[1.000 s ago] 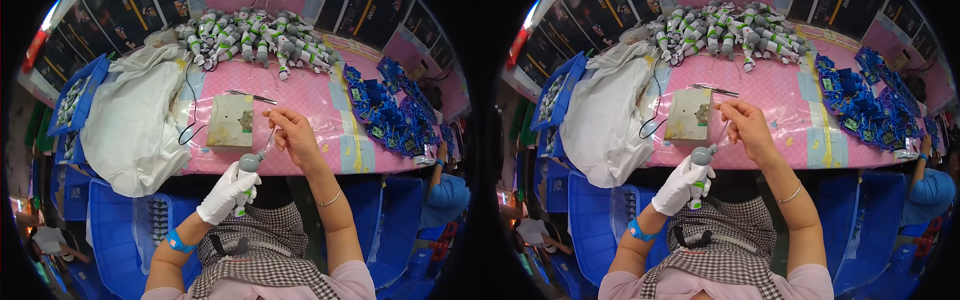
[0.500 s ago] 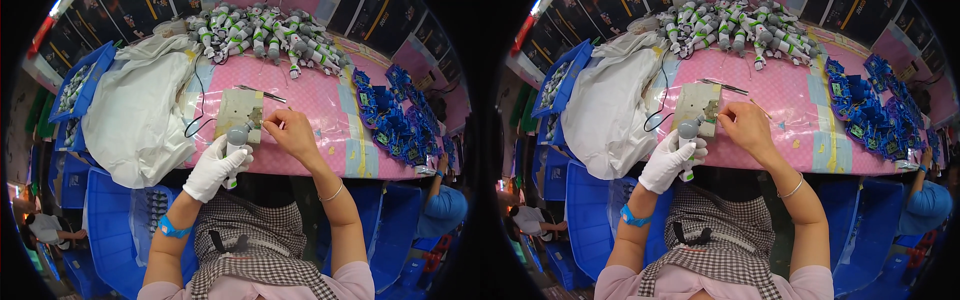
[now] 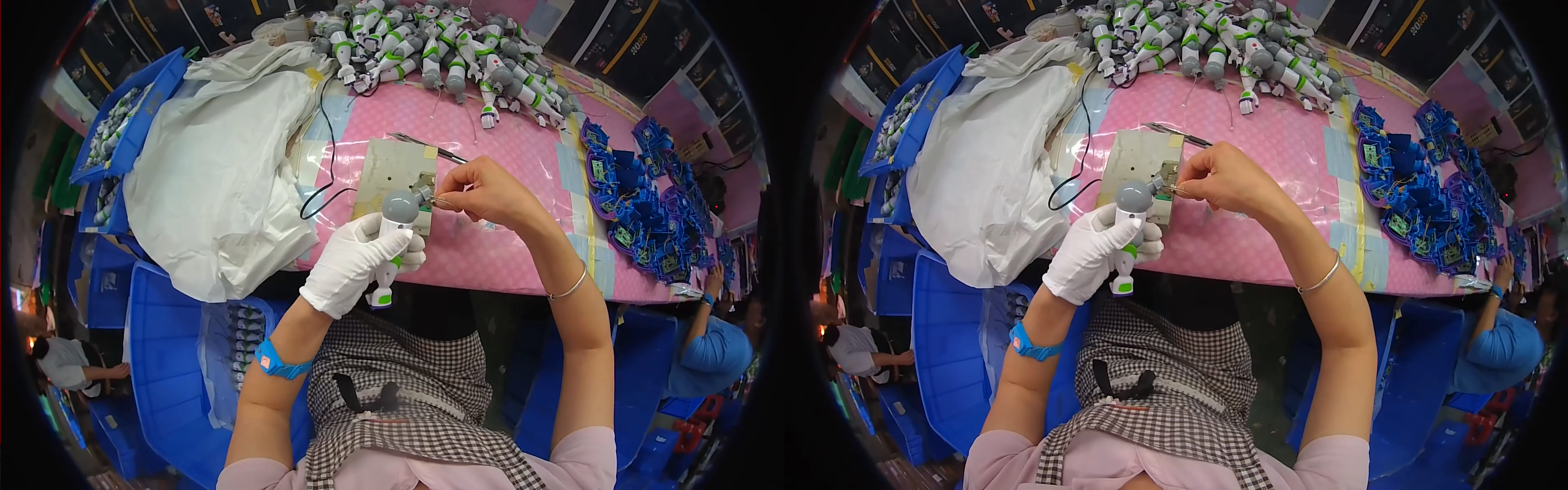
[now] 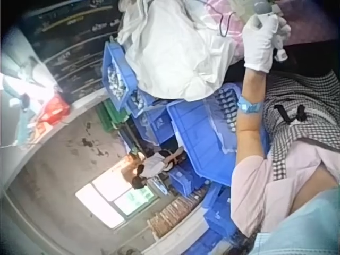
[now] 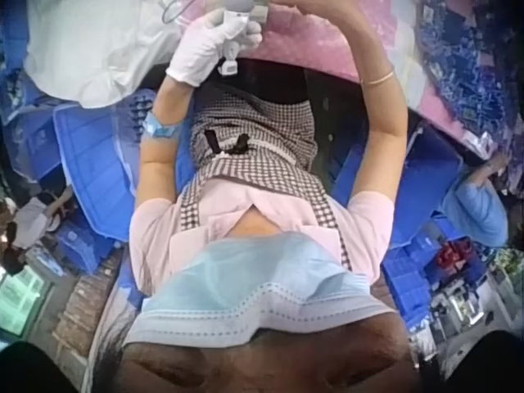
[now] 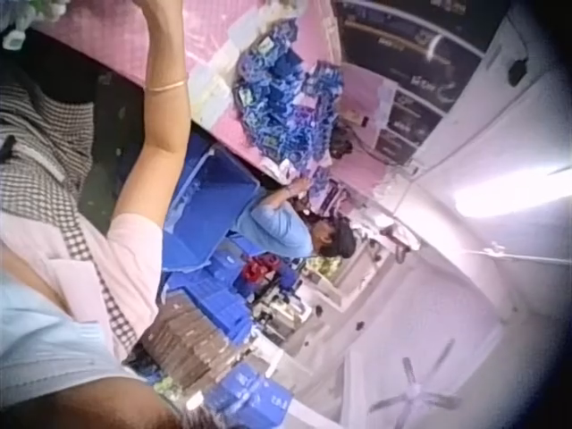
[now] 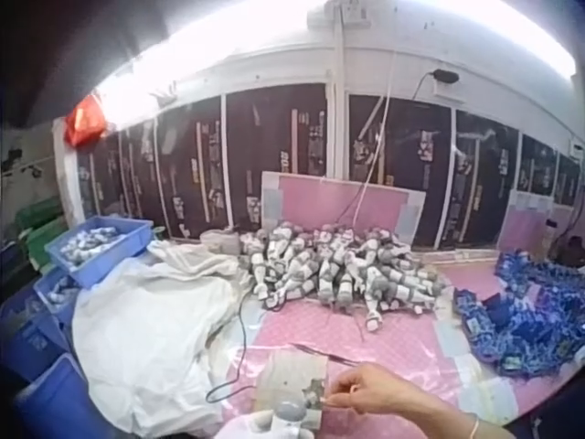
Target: Manually assembling and inspecting small plastic toy figures and placing them into sorting bins.
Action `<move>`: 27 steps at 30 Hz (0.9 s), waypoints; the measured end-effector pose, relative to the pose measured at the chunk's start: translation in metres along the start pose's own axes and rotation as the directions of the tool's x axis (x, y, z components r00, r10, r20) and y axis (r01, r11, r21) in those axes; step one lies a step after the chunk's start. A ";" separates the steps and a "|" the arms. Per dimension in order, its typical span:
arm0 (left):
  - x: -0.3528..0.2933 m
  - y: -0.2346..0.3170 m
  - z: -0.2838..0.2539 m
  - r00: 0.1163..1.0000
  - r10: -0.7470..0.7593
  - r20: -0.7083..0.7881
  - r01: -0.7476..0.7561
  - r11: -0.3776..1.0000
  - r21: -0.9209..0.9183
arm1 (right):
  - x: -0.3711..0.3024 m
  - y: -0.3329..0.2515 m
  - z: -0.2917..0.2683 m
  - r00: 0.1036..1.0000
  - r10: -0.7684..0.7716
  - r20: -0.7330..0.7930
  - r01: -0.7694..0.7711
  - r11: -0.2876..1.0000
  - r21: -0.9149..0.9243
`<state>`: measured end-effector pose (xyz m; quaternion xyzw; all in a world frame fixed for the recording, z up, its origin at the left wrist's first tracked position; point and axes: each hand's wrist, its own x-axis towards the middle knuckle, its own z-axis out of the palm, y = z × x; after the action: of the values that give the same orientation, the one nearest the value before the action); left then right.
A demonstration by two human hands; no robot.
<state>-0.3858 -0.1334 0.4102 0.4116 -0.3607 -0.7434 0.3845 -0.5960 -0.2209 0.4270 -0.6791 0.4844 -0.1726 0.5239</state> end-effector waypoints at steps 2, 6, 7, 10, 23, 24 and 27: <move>0.001 0.000 0.001 1.000 0.009 -0.002 -0.009 0.999 -0.031 | 0.005 0.001 -0.004 0.998 0.050 0.049 -0.051 0.998 0.032; 0.007 -0.001 0.004 0.999 0.028 0.023 -0.026 0.994 -0.108 | 0.010 0.001 -0.015 0.986 0.088 0.141 -0.094 0.995 0.038; 0.007 -0.003 0.003 0.999 0.036 0.023 -0.033 0.994 -0.108 | 0.010 0.002 -0.013 0.985 0.087 0.151 -0.100 0.992 0.077; 0.003 -0.001 0.004 0.999 0.042 0.011 -0.041 0.996 -0.078 | 0.005 -0.001 -0.013 0.988 0.077 0.137 -0.083 0.996 0.036; -0.191 -0.025 -0.194 0.131 0.364 -0.922 -0.438 0.856 0.275 | 0.186 0.056 -0.117 0.736 -0.653 -0.179 0.019 0.284 -0.959; -0.222 -0.056 -0.234 -0.014 0.400 -0.917 -0.318 0.867 0.383 | 0.190 0.050 -0.107 0.814 -0.573 -0.095 0.013 0.182 -0.983; -0.277 -0.145 -0.317 -0.196 0.141 -0.970 -0.157 0.972 0.173 | 0.190 0.072 -0.178 0.879 -0.477 -0.025 -0.072 -0.081 -0.994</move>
<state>-0.0426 0.1014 0.2522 0.7848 0.0207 -0.1135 0.6089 -0.6724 -0.4758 0.3816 -0.8605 0.4336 0.0247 -0.2663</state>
